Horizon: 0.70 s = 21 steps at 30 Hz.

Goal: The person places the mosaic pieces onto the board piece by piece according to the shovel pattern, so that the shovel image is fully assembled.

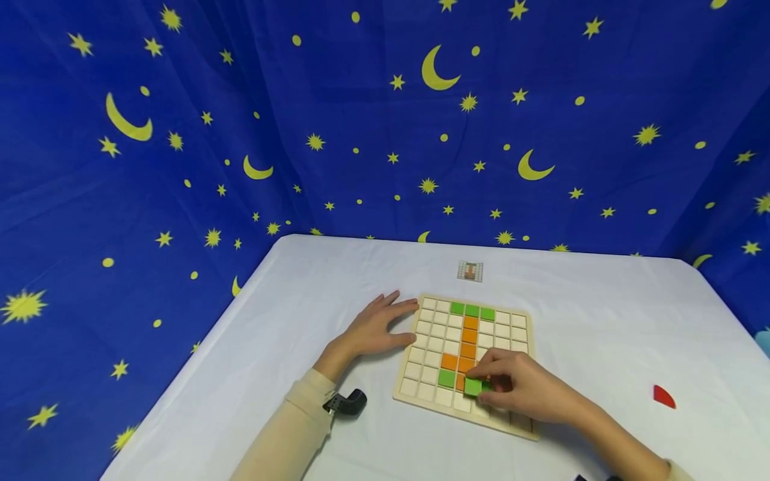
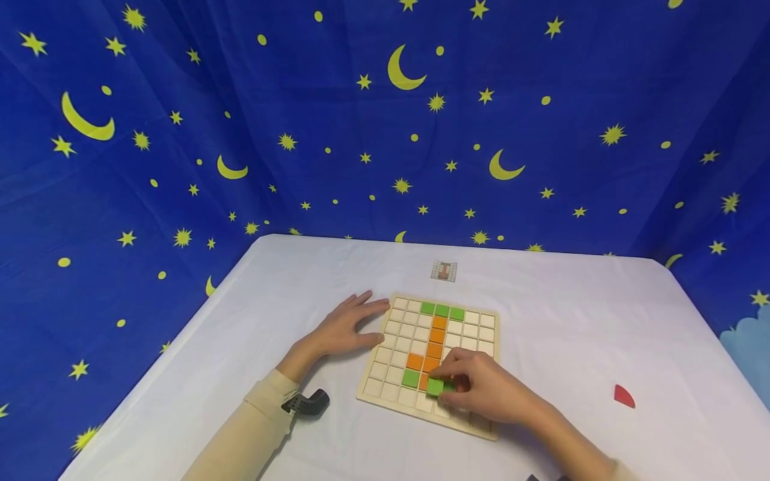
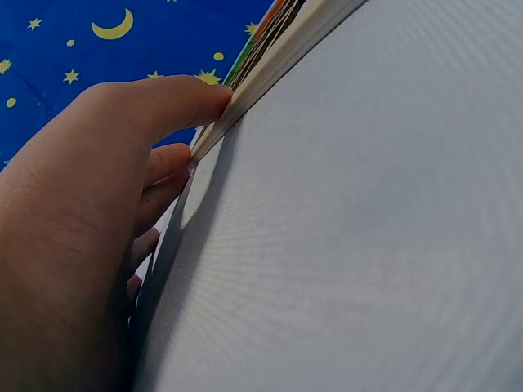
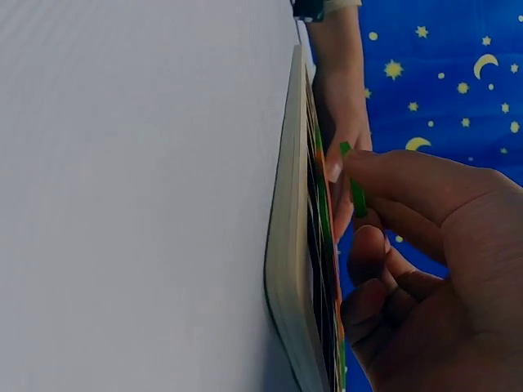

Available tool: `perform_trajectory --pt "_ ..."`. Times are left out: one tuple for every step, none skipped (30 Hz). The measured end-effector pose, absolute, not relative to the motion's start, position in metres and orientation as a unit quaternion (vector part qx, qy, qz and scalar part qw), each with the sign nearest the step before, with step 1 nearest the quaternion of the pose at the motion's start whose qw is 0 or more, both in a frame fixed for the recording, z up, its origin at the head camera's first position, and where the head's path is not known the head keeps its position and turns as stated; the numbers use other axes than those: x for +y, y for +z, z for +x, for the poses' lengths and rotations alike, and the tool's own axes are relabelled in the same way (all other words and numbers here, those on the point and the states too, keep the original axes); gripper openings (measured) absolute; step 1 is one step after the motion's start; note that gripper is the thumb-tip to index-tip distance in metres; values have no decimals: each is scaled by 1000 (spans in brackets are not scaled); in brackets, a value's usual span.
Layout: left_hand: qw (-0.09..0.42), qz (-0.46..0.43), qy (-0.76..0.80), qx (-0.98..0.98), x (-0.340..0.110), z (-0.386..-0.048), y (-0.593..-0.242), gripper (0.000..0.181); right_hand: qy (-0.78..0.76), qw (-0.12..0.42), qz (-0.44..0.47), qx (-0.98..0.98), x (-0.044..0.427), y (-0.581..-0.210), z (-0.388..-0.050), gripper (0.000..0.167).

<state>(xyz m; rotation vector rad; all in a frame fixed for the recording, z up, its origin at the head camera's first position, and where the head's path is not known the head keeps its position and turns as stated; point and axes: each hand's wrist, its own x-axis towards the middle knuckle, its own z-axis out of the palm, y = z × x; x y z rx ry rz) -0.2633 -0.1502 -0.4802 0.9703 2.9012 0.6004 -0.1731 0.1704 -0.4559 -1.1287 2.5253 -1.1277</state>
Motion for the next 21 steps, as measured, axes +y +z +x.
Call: perform_trajectory --pt "13 311 192 931 -150 -264 -480 69 -374 74 -382 842 169 -456 -173 31" --pt "14 311 192 931 -150 -264 -480 69 -371 70 -388 841 168 -457 -172 31" --pt "14 310 190 931 -150 -264 -480 69 -369 67 -394 839 166 -457 -172 32" --pt "14 310 189 932 -150 -264 -480 69 -369 67 -397 837 165 -457 -172 32" --pt "14 310 189 932 -150 -264 -480 69 -369 65 -401 836 164 -458 -171 32" --pt "14 310 189 932 -150 -264 -480 69 -366 63 -404 836 163 -458 -171 32" --pt "14 310 189 931 -150 -264 -480 69 -362 62 -406 837 162 -459 -170 32" --pt "13 311 190 931 -150 -264 -480 69 -358 62 -407 838 161 -459 -169 32" --pt "14 311 190 931 -149 -264 -480 69 -353 61 -408 840 160 -459 -169 32" --pt "14 311 191 931 -149 -264 -480 69 -349 62 -409 841 159 -459 -168 31" --pt "14 311 192 931 -149 -264 -481 69 -344 60 -411 842 158 -459 -168 31" --pt "14 311 193 931 -149 -264 -481 69 -339 57 -413 843 157 -459 -167 30" --pt "15 310 192 931 -149 -264 -481 69 -335 56 -415 844 156 -459 -166 30" --pt "15 310 193 931 -149 -265 -481 69 -333 56 -417 844 155 -459 -165 29" --pt "15 309 191 931 -149 -265 -481 70 -332 57 -417 844 155 -459 -165 29" --pt "15 308 190 932 -149 -265 -481 70 -331 58 -419 843 154 -458 -164 29" --pt "16 308 189 932 -149 -265 -481 70 -331 58 -420 843 154 -458 -164 29" --pt "17 307 189 933 -150 -265 -481 70 -331 60 -421 843 153 -457 -163 29" --pt "17 306 190 933 -150 -265 -481 70 -332 62 -421 842 153 -457 -163 29" --pt "16 306 191 932 -150 -265 -482 70 -333 63 -421 842 152 -457 -163 29" --pt "16 306 190 933 -150 -265 -482 70 -333 63 -421 841 152 -456 -163 29"
